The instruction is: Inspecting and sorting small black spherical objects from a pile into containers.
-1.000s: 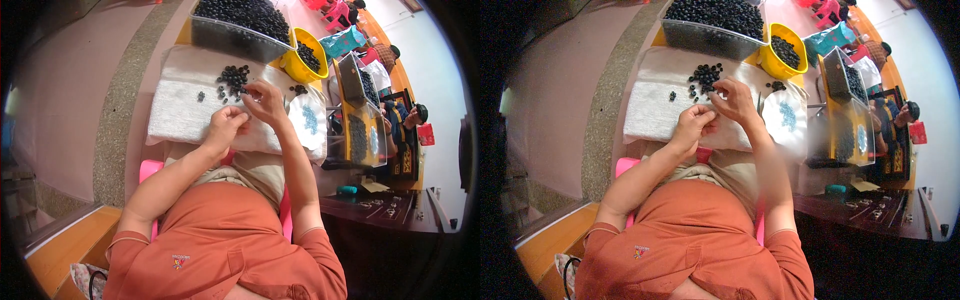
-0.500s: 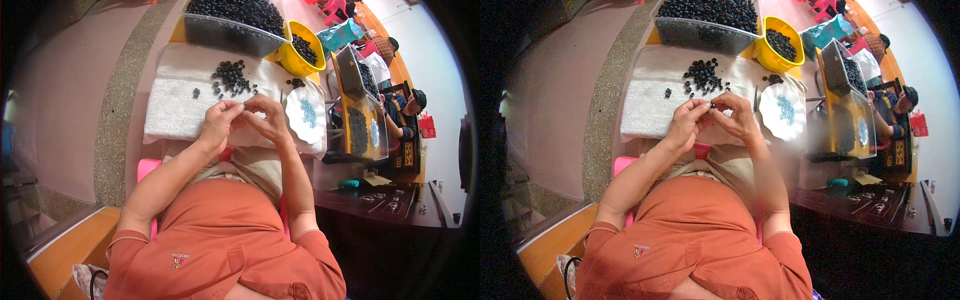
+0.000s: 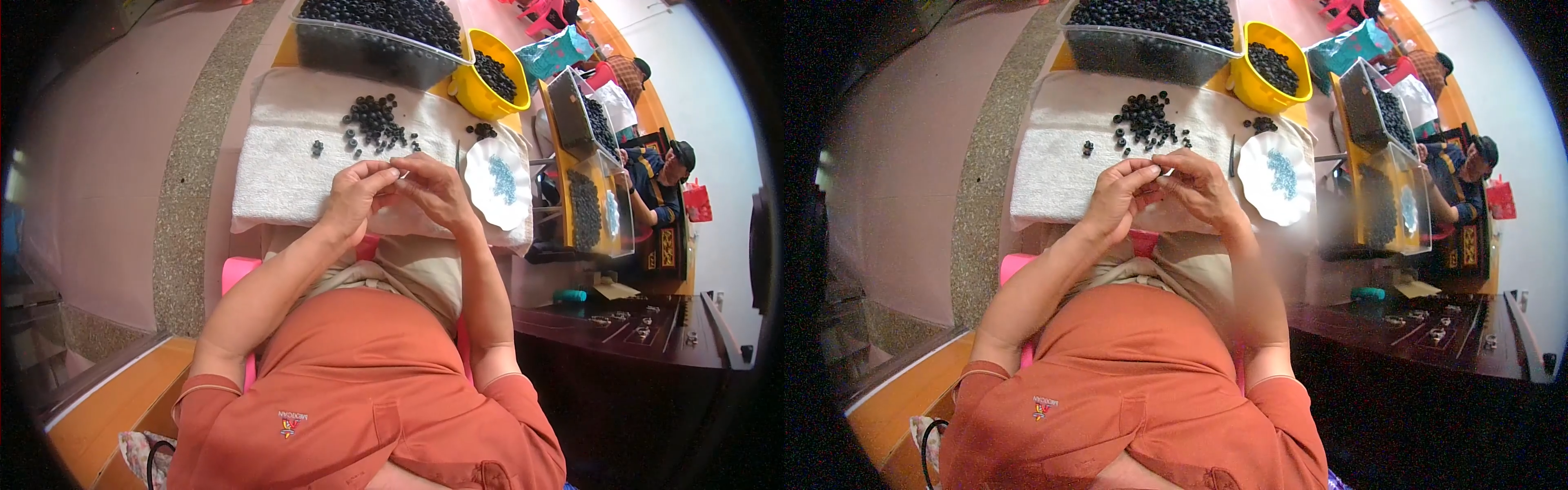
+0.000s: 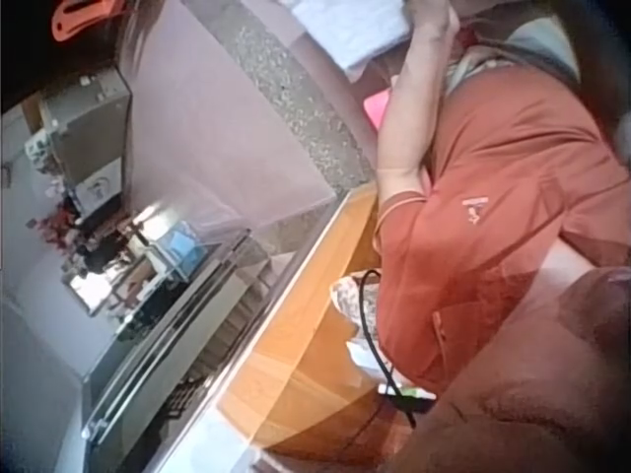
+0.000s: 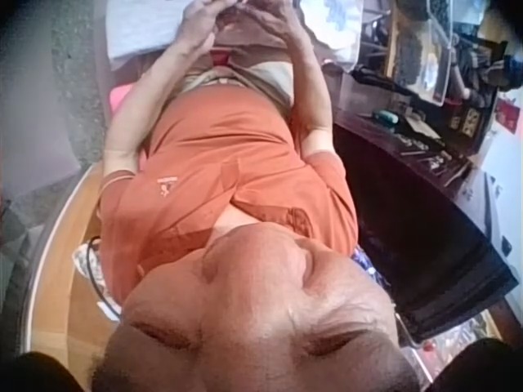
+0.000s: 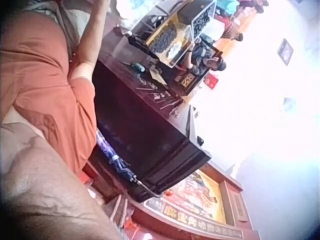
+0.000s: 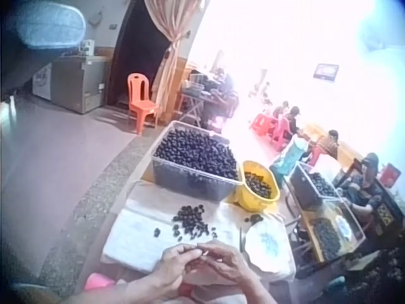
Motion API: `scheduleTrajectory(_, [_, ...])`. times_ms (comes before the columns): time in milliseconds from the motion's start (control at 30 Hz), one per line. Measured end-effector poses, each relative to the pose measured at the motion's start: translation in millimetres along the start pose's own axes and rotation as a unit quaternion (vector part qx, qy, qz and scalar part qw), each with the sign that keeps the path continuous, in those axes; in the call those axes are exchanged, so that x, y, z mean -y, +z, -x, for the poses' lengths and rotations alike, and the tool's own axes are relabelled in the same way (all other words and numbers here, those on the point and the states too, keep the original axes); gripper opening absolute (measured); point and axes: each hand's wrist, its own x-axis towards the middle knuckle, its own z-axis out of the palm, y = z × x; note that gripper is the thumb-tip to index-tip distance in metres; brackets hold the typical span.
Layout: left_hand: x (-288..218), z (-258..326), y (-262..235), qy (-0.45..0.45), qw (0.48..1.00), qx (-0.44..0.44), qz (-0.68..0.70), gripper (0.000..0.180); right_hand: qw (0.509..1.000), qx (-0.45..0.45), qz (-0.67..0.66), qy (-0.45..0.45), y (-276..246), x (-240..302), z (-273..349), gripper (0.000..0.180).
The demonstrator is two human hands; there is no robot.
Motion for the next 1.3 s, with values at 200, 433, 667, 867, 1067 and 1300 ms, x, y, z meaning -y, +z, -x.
scheduleTrajectory(200, [0,0,-2,-0.013,1.0,0.011,-0.019,0.006,0.999,0.015,-0.037,0.027,-4,0,2,0.022])
scheduleTrajectory(433, [1,1,-1,-0.017,0.999,0.025,-0.04,0.009,0.995,-0.009,-0.084,0.059,-5,-1,6,0.014])
scheduleTrajectory(667, [-5,4,4,-0.013,0.999,0.019,-0.048,0.011,0.995,-0.018,-0.086,0.052,-9,-4,9,0.005])
scheduleTrajectory(867, [-4,2,2,0.012,0.996,0.015,-0.089,0.014,0.992,-0.044,-0.086,0.08,-8,-7,10,0.006])
scheduleTrajectory(1067, [-4,2,2,0.04,0.991,0.02,-0.126,0.016,0.987,-0.064,-0.113,0.097,-4,-4,11,0.008])
scheduleTrajectory(1300, [-3,-1,0,0.059,0.982,0.023,-0.179,0.015,0.991,-0.068,-0.091,0.077,-4,-8,11,0.008])
